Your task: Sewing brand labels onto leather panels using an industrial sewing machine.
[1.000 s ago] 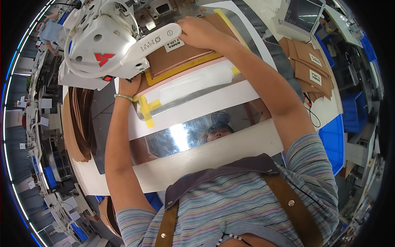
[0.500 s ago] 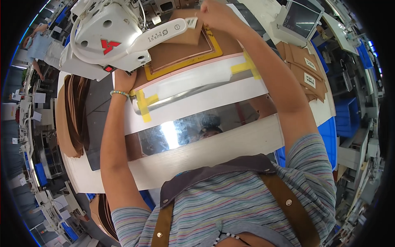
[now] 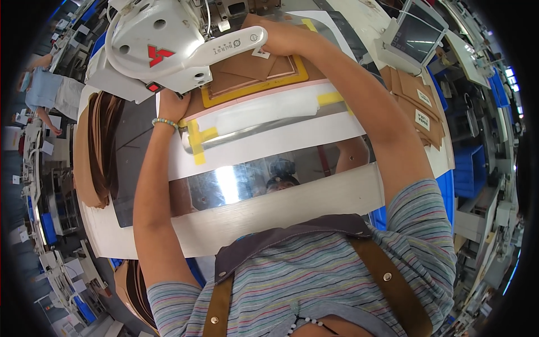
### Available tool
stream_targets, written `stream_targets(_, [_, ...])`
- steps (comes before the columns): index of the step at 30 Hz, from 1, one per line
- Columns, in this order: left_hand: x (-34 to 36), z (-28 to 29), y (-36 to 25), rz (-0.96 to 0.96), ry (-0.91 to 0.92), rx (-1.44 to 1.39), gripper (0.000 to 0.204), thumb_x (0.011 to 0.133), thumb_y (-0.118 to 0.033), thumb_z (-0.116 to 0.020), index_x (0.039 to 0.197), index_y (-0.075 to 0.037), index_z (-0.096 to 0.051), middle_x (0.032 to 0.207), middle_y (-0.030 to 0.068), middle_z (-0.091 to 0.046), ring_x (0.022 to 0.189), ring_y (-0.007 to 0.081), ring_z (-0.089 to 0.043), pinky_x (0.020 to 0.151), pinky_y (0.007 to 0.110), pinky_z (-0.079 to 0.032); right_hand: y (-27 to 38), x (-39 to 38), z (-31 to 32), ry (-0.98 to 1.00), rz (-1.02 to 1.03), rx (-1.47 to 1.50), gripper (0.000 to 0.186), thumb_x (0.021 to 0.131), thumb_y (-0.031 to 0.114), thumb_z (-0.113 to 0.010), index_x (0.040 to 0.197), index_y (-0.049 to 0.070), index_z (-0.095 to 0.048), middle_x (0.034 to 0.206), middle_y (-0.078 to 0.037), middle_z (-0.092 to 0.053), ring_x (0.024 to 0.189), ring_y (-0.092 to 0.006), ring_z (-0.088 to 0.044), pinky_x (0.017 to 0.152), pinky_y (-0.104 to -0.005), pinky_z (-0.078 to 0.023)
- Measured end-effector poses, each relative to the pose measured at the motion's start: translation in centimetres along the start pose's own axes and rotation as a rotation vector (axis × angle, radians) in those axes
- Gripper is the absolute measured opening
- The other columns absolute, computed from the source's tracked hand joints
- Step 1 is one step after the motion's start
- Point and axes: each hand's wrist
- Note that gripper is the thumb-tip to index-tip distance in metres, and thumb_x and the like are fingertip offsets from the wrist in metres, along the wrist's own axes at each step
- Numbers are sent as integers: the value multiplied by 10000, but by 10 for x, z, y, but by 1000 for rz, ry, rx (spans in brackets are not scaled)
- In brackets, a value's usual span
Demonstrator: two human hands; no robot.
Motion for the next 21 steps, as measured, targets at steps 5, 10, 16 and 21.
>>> stream_targets(5, [5, -5, 0, 20, 41, -3, 325, 889, -106, -734, 1192, 9, -741, 1152, 223, -766, 1097, 400, -719, 953, 439, -561, -29, 15, -12, -124, 163, -5, 44, 877, 78, -719, 919, 87, -718, 1053, -67, -734, 1084, -266, -670, 856, -428, -569])
stream_targets(10, [3, -4, -4, 11, 55, 19, 327, 913, -65, -725, 1229, 18, -716, 1173, 198, -766, 1102, 349, -726, 959, 416, -555, -33, 24, 17, 191, -105, 122, 343, 999, 269, -679, 1302, 120, -738, 1248, -118, -760, 1149, -343, -717, 998, -427, -562])
stream_targets(16, [1, -2, -15, 20, 101, -106, 331, 961, -81, -700, 1278, 17, -692, 1221, 198, -752, 1135, 348, -714, 979, 415, -548, 10, 1, 7, 52, -4, 412, 155, 919, 137, -692, 1042, 115, -783, 905, -70, -764, 839, -243, -714, 775, -403, -556])
stream_targets(21, [8, -2, -25, -54, 146, -124, 308, 960, -105, -690, 1248, -1, -723, 1206, 216, -760, 1132, 410, -709, 982, 434, -551, 9, 9, -22, 27, -7, 438, 204, 901, 125, -672, 1058, 150, -801, 951, -53, -785, 887, -238, -736, 804, -386, -571])
Point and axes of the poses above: each hand's wrist, its own x-axis towards the middle knuckle, its own z-axis out of the back of the hand, y = z × x
